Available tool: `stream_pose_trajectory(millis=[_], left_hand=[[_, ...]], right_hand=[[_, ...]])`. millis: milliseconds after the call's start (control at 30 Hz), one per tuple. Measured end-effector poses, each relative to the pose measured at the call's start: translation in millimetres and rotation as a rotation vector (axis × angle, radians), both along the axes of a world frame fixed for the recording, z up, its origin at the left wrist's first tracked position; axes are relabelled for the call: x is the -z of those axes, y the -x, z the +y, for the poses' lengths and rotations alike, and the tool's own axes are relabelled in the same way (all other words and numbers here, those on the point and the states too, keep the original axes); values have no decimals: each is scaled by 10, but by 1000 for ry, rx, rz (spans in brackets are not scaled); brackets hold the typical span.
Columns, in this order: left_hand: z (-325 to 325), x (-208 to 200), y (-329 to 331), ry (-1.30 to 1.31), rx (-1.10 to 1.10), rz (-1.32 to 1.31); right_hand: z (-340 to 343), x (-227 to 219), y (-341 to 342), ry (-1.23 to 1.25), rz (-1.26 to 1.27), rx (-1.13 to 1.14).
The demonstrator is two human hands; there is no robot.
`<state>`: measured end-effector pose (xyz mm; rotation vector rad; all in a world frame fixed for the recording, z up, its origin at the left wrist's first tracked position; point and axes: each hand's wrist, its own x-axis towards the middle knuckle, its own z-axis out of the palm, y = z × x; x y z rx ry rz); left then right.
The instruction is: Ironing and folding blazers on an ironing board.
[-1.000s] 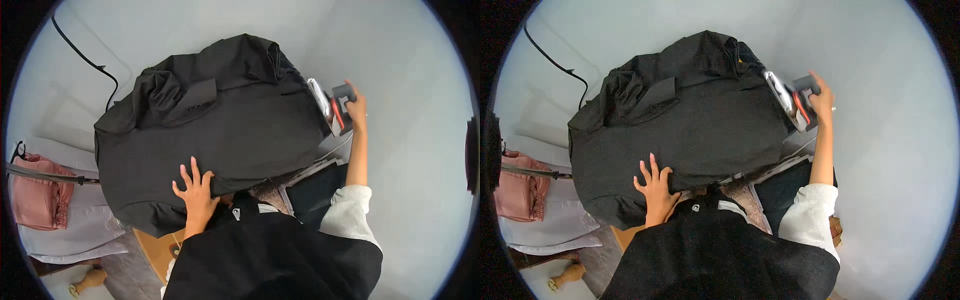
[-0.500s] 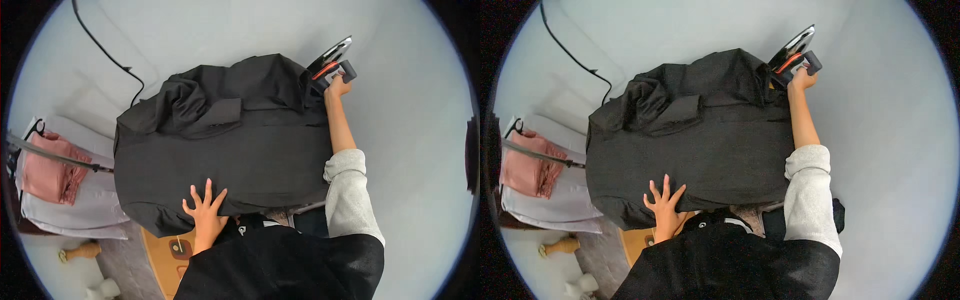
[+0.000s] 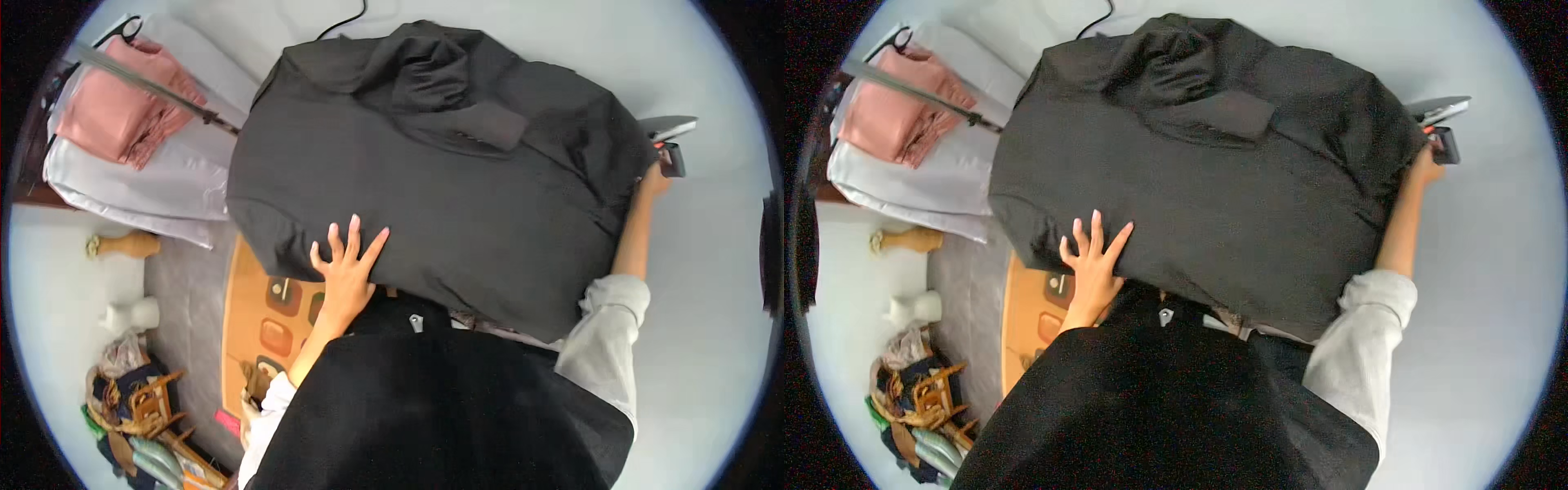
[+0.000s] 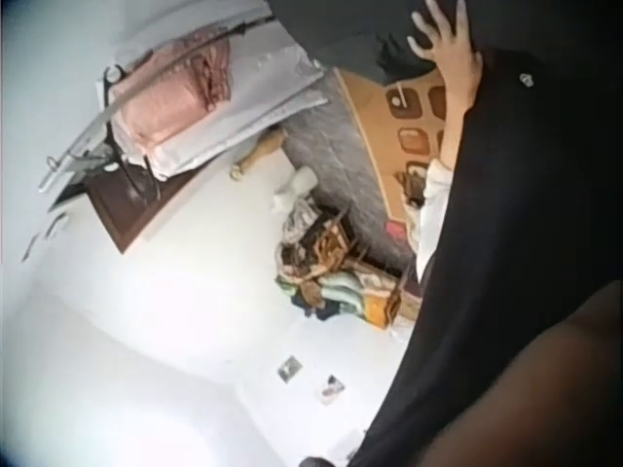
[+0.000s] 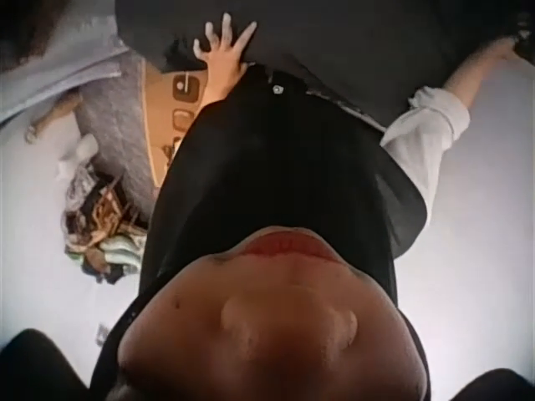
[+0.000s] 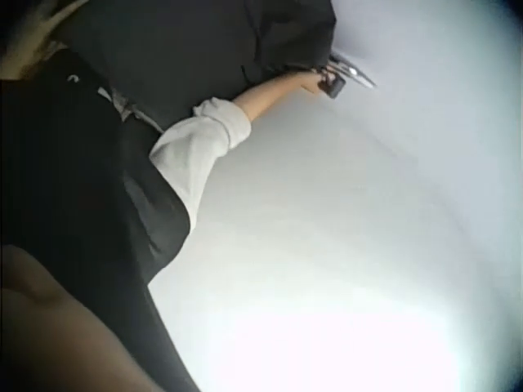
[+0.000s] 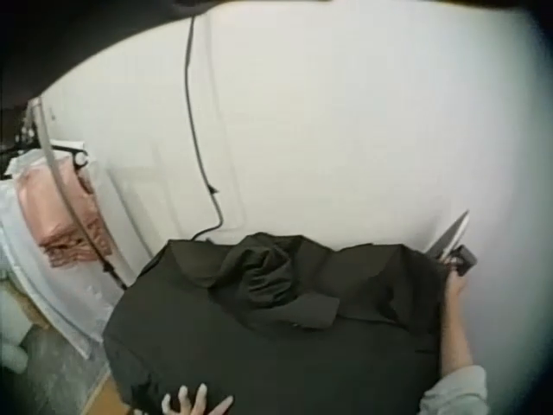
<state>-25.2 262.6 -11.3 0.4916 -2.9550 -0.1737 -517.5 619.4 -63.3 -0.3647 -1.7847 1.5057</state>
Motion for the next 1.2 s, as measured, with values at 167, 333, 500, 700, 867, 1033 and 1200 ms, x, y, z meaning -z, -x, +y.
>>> stream_pose_trajectory(millis=[167, 333, 500, 700, 867, 1033, 1200], left_hand=[[-32, 262, -24, 30, -13, 21], [-151, 290, -172, 56, -13, -4], [-239, 528, -359, 39, -119, 57], [-289, 529, -408, 49, -2, 179], [-351, 404, -402, 93, 145, 257], [-432, 215, -388, 87, 201, 359], [-500, 113, -371, 113, 233, 350]], right_hand=[[899, 357, 29, -163, -113, -464], [510, -175, -777, -117, -334, -187], [-53, -621, -2364, -421, -213, -292], [-1487, -619, -4047, -1124, -383, -550], [-2215, -602, -4611, -1166, -285, -994], [-1953, -306, -4572, -1145, -305, -588], [-1131, -277, -4537, -1173, -495, -128]])
